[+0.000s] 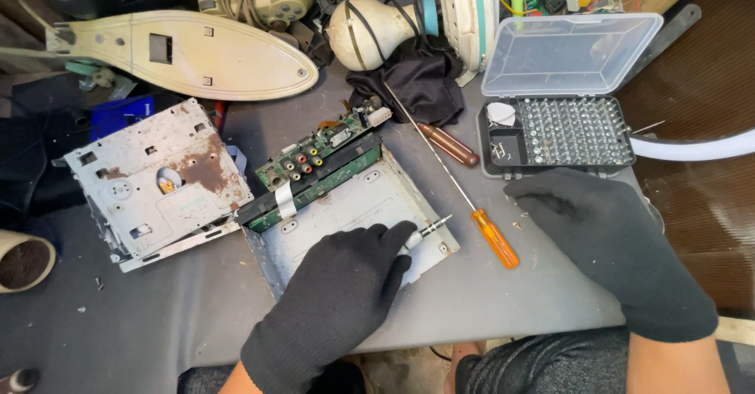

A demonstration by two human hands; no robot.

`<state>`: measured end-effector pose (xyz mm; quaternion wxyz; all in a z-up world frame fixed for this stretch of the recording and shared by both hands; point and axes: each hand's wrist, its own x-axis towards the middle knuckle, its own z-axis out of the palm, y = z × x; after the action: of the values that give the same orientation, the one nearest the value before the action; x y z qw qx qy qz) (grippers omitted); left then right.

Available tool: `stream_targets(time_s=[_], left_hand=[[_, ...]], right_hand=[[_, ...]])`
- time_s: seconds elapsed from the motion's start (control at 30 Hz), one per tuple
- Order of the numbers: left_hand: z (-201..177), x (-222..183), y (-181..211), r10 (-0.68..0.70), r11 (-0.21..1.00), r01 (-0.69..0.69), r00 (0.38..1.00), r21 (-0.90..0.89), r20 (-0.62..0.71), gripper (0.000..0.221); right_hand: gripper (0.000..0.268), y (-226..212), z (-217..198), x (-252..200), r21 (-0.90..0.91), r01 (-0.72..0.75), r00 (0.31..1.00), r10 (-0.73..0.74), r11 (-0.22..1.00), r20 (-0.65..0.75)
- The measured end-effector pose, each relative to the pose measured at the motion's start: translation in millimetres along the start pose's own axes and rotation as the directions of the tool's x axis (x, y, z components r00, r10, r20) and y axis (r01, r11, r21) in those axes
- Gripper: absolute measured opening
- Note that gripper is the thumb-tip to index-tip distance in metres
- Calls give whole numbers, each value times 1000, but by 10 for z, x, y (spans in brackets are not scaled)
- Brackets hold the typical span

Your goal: Disassembling a car stereo head unit by removing screws and disconnecting internal ribbon cables to inspect the components.

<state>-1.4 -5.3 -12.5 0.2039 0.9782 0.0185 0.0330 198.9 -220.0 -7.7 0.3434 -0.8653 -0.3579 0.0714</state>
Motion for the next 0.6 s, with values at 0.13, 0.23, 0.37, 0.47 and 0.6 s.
stream_targets(time_s=[0.13, 0.23, 0.37, 0.47, 0.6], left_hand=[[2, 13, -2, -1, 1000, 1, 1000, 20, 2, 36], [-10, 2, 18, -22, 1000, 22, 1000, 20, -4, 34], [0, -3, 17, -22, 999, 22, 1000, 33, 8, 35], [8, -3, 14, -9, 999, 10, 1000, 44, -12, 35], [23, -13, 9, 16, 998, -13, 999, 60, -51, 35]], right_hand=[[20, 55, -17, 7, -1, 52, 998, -52, 999, 36], [20, 103, -1, -9, -22, 83, 995, -81, 996, 51], [21, 49, 0, -27, -16, 21, 1000, -20, 1000, 21], [20, -126, -35, -34, 24, -90, 996, 90, 996, -7], [19, -165, -39, -36, -81, -172, 985, 170, 982, -37]])
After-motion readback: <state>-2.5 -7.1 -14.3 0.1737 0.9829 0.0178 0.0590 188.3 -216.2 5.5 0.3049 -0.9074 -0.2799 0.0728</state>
